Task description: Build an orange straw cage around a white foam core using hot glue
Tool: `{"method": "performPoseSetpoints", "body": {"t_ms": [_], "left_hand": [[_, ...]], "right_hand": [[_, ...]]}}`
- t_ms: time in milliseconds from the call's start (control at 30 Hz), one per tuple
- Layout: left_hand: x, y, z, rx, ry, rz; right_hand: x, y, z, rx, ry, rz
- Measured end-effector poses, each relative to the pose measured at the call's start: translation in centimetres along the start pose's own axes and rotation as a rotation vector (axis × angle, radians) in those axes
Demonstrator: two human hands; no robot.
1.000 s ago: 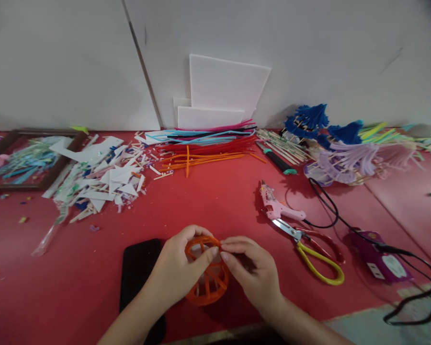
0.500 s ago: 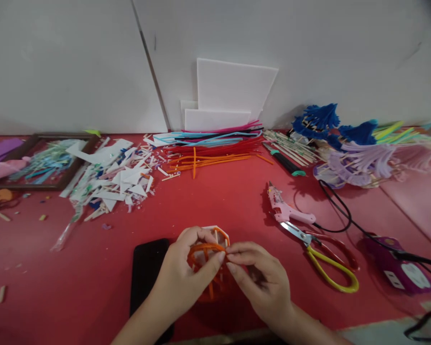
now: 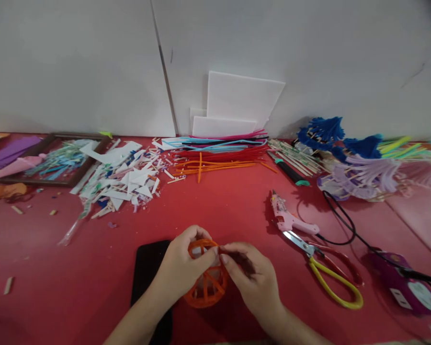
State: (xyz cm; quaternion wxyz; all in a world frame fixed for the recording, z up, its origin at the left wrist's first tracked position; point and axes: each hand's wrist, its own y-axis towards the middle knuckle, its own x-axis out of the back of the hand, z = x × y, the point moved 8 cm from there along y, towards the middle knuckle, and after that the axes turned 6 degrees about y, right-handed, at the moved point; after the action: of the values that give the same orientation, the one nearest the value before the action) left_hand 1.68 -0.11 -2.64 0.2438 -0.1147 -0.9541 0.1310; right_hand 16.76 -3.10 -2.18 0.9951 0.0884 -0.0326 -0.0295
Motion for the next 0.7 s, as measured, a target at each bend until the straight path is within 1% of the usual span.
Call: {"method": "performPoseSetpoints", "body": {"t_ms": [100, 300, 400, 467, 567, 633, 700], "left_hand": [[0.1, 0.4, -0.1, -0.001, 0.037, 0.005], [0.0, 0.7, -0.6, -0.009, 0.080, 0.018], [0.0, 0.6, -0.6, -0.016, 0.098, 0.016], [-0.1, 0.6, -0.6, -0.024, 0.103, 0.017], [-0.2, 0.4, -0.6, -0.047, 0.083, 0.021], [-0.4, 0.2, -0.3, -0.033, 0.030, 0.040], [-0.6, 0.1, 0.1, -0.009, -0.026, 0.065]], "right_hand": [[0.0, 0.0, -0.9, -0.083, 0.025, 0.019], [0.7, 0.5, -0.7, -0.080, 0.013, 0.020], [0.6, 0.8, -0.9, -0.103, 0.054, 0.041], [0.3, 1.0, -1.5, -0.170, 0.102, 0.074], [-0.5, 1.0, -2.8, -0.329, 0.204, 0.146], [-0.7, 1.0, -3.7, -0.429, 0.288, 0.153], [-0.6, 1.0, -4.2, -0.495, 0.356, 0.128]]}}
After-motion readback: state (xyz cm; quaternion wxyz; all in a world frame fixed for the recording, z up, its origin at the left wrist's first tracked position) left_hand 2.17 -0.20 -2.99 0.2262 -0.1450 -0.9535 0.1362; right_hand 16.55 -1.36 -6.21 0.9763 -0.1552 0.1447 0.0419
